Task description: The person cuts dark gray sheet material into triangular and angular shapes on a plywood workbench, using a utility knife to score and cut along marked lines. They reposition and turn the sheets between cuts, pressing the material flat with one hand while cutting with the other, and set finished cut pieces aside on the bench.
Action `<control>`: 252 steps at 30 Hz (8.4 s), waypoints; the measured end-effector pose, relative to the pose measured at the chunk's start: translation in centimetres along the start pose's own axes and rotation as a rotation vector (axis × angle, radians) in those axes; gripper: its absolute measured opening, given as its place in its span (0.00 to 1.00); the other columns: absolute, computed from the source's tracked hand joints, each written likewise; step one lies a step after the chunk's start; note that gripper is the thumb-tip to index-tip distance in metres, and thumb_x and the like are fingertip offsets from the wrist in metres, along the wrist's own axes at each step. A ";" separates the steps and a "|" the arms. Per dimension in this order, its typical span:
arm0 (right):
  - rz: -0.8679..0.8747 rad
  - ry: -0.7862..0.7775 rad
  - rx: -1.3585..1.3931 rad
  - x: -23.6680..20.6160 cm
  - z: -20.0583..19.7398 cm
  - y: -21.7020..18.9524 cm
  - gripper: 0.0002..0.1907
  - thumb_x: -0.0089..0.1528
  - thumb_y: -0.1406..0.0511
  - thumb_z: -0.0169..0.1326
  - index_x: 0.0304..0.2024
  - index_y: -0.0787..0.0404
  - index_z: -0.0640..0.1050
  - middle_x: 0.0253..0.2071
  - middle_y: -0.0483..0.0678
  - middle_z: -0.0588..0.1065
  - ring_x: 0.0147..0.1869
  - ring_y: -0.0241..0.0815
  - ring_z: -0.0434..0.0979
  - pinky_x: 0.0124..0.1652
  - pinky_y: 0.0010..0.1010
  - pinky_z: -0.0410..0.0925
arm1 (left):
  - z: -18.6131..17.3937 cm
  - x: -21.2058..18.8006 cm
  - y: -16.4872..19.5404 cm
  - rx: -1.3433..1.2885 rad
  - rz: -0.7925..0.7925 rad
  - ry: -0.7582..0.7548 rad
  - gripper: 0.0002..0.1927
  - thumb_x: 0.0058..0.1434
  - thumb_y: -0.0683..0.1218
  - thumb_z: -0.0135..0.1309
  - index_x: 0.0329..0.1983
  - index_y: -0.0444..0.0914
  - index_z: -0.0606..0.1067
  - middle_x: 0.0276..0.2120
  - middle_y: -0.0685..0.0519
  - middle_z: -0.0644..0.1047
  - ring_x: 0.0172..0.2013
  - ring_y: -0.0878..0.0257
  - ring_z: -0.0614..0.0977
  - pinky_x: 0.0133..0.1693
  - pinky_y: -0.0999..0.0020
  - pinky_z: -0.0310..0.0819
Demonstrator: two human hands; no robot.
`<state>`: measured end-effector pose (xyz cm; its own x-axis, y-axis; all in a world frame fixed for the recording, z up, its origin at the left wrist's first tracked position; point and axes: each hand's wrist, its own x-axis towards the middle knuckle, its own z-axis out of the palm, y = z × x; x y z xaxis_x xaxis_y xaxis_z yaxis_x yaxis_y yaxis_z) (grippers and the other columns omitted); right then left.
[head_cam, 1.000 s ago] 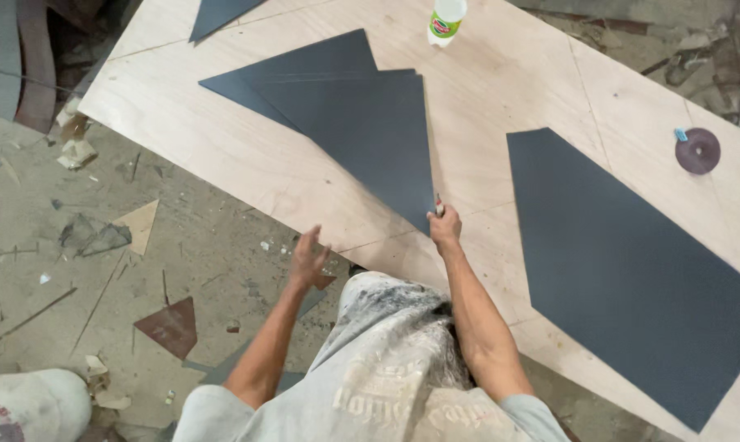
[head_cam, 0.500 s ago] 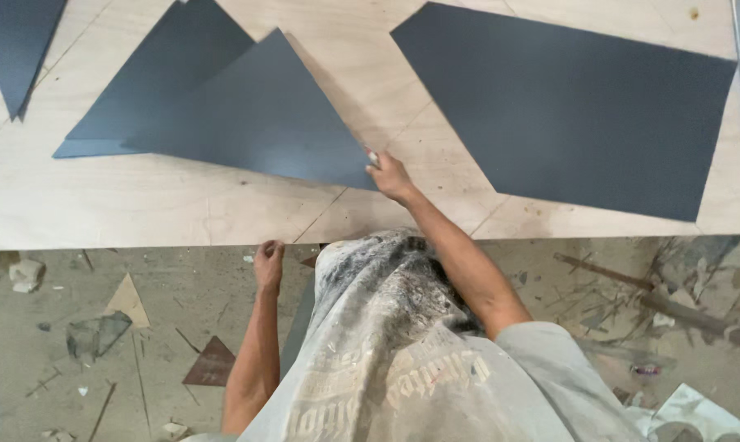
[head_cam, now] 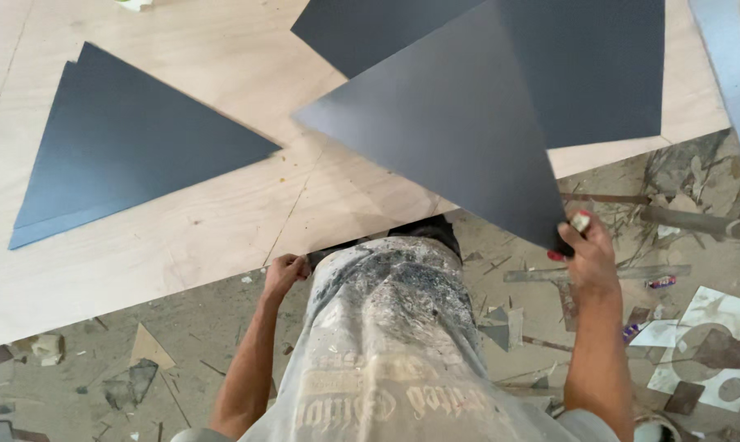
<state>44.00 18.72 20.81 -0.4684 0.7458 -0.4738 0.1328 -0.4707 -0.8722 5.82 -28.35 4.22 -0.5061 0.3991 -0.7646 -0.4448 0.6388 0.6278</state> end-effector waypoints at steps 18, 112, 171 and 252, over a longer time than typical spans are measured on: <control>-0.204 -0.306 -0.978 17.9 13.3 6.2 0.13 0.67 0.62 0.53 0.52 0.59 0.77 0.44 0.54 0.80 0.47 0.58 0.81 0.47 0.45 0.71 | 18.7 6.6 21.0 0.435 0.248 0.229 0.36 0.60 0.54 0.59 0.69 0.38 0.65 0.53 0.40 0.78 0.46 0.50 0.85 0.49 0.55 0.79; -0.468 -0.309 -1.338 12.7 15.4 12.9 0.20 0.65 0.71 0.50 0.61 0.60 0.73 0.69 0.61 0.68 0.64 0.65 0.73 0.59 0.49 0.68 | 10.7 2.1 8.8 0.433 0.203 0.736 0.52 0.44 0.51 0.73 0.70 0.37 0.59 0.60 0.37 0.65 0.58 0.38 0.69 0.57 0.45 0.66; 0.458 0.188 0.135 14.4 12.2 11.3 0.15 0.72 0.53 0.52 0.40 0.55 0.75 0.31 0.42 0.75 0.30 0.35 0.70 0.31 0.26 0.67 | 14.5 4.4 13.2 -1.091 -0.164 0.992 0.21 0.54 0.46 0.71 0.47 0.33 0.79 0.39 0.50 0.82 0.36 0.58 0.80 0.34 0.58 0.76; 0.404 0.437 0.451 12.2 14.7 8.6 0.07 0.66 0.65 0.57 0.34 0.60 0.76 0.28 0.47 0.78 0.29 0.40 0.77 0.28 0.29 0.70 | 14.4 4.7 11.9 -1.365 -0.011 0.896 0.03 0.69 0.39 0.48 0.39 0.39 0.67 0.27 0.51 0.71 0.23 0.62 0.71 0.24 0.65 0.67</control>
<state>26.57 16.81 9.37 -0.0569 0.5487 -0.8341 -0.1938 -0.8256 -0.5299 8.81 -9.37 6.01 -0.5250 -0.4002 -0.7512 -0.4914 -0.5782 0.6514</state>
